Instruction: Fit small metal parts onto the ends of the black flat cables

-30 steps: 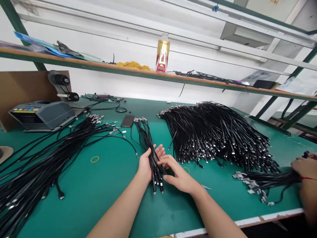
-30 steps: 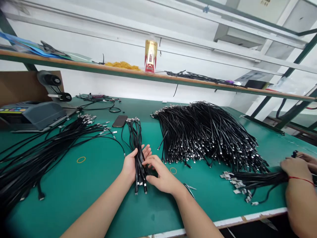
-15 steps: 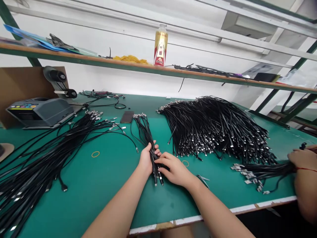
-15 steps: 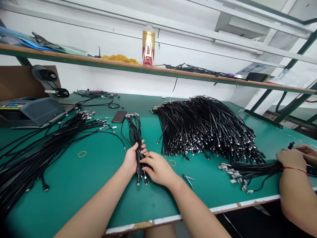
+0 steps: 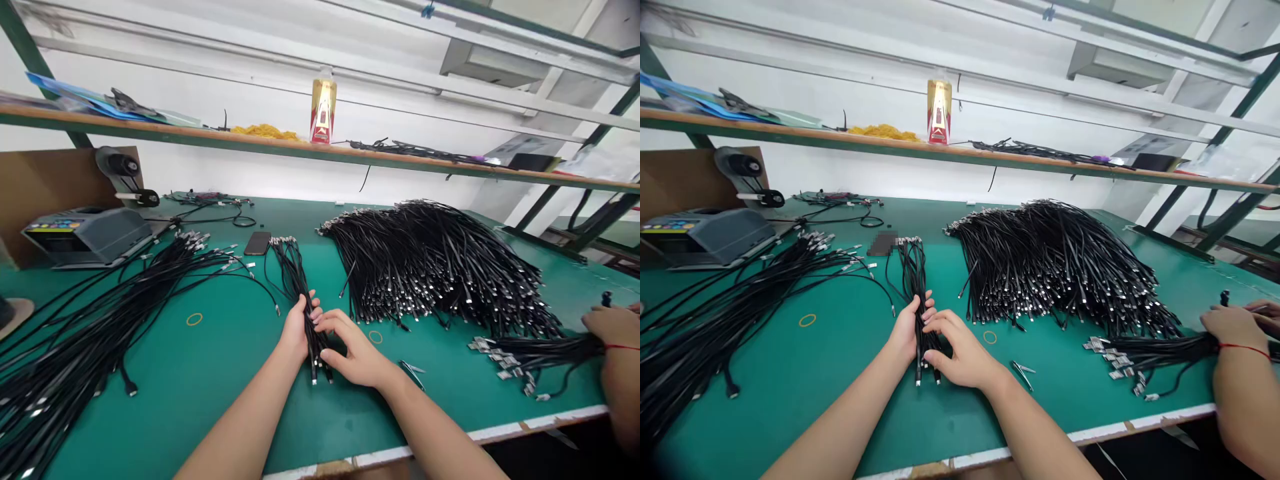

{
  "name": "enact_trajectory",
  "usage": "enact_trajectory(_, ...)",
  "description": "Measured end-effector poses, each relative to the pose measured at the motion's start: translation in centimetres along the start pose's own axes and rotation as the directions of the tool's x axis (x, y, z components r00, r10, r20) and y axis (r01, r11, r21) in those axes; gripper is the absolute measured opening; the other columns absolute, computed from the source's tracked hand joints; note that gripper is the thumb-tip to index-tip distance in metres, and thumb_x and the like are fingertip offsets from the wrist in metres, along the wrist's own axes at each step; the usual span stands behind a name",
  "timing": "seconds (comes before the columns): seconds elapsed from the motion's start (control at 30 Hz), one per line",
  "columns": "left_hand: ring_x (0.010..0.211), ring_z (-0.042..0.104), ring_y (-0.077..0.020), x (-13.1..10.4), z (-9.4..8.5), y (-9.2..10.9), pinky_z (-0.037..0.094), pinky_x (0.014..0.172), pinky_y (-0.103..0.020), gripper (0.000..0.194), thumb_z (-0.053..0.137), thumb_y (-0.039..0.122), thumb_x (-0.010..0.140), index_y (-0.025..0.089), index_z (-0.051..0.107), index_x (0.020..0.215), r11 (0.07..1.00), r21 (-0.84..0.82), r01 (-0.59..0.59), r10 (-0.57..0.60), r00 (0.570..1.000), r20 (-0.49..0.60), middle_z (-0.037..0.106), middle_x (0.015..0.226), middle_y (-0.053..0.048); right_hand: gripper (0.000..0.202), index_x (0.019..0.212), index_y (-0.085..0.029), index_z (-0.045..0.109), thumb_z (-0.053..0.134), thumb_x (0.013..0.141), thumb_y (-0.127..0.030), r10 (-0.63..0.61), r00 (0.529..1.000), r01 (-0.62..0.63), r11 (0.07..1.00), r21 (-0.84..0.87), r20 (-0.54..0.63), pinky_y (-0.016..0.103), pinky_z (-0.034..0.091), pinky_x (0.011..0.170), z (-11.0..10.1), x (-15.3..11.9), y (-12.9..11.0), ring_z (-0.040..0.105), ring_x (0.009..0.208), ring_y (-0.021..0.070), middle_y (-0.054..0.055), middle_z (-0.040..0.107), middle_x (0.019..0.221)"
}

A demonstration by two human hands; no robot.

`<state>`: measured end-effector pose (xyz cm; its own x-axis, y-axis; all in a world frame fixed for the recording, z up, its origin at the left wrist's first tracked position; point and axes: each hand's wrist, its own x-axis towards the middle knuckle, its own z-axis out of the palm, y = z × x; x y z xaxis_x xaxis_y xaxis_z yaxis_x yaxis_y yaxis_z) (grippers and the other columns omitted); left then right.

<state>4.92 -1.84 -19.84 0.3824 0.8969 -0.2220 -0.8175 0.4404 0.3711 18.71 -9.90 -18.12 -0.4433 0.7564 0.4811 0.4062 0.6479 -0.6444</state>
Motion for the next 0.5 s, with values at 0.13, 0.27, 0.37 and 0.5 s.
enact_trajectory(0.13, 0.042, 0.036, -0.0036, 0.1, 0.0, 0.1, 0.031, 0.037, -0.016, 0.023, 0.048, 0.035, 0.101, 0.015, 0.058, 0.102, 1.0, -0.022, -0.021, 0.02, 0.999, -0.045, 0.052, 0.07, 0.005, 0.059, 0.131, -0.024, 0.052, 0.077, 0.08, -0.041, -0.032, 0.998, 0.032, 0.999, -0.006, 0.052, 0.047, 0.035, 0.115, 0.3, -0.1, -0.4, 0.04, 0.135, 0.0285, 0.011, 0.045, 0.138)
enact_trajectory(0.27, 0.037, 0.022, -0.0021, -0.1, 0.3, 0.4, 0.022, 0.033, -0.016, 0.028, 0.047, 0.039, 0.102, 0.014, 0.058, 0.095, 1.0, -0.026, -0.011, 0.009, 0.996, -0.093, 0.041, 0.06, 0.01, 0.084, 0.136, -0.025, 0.049, 0.087, 0.065, -0.047, -0.066, 0.993, 0.081, 0.983, -0.163, 0.094, 0.052, 0.032, 0.116, 1.6, -0.1, -1.3, 0.034, 0.137, 0.033, 0.013, 0.037, 0.144)
enact_trajectory(0.37, 0.036, 0.022, -0.002, -0.3, 0.6, 0.4, 0.02, 0.032, -0.016, 0.029, 0.047, 0.04, 0.102, 0.014, 0.057, 0.092, 0.999, -0.028, -0.016, 0.013, 0.994, -0.106, 0.039, 0.058, 0.01, 0.071, 0.132, -0.024, 0.051, 0.084, 0.071, -0.039, -0.058, 0.996, 0.072, 0.966, -0.247, 0.064, 0.051, 0.038, 0.11, 2.6, 0.0, -1.6, 0.037, 0.132, 0.0325, 0.013, 0.04, 0.141)
enact_trajectory(0.5, 0.038, 0.029, -0.0021, -0.4, 0.9, 0.3, 0.023, 0.033, -0.015, 0.028, 0.047, 0.038, 0.102, 0.014, 0.057, 0.092, 0.999, -0.049, -0.011, 0.005, 0.994, -0.113, 0.043, 0.061, 0.008, 0.051, 0.126, -0.023, 0.055, 0.078, 0.08, -0.031, -0.049, 0.999, 0.053, 0.981, -0.189, 0.023, 0.044, 0.042, 0.107, 2.7, 0.2, -1.2, 0.041, 0.129, 0.0286, 0.012, 0.045, 0.136)
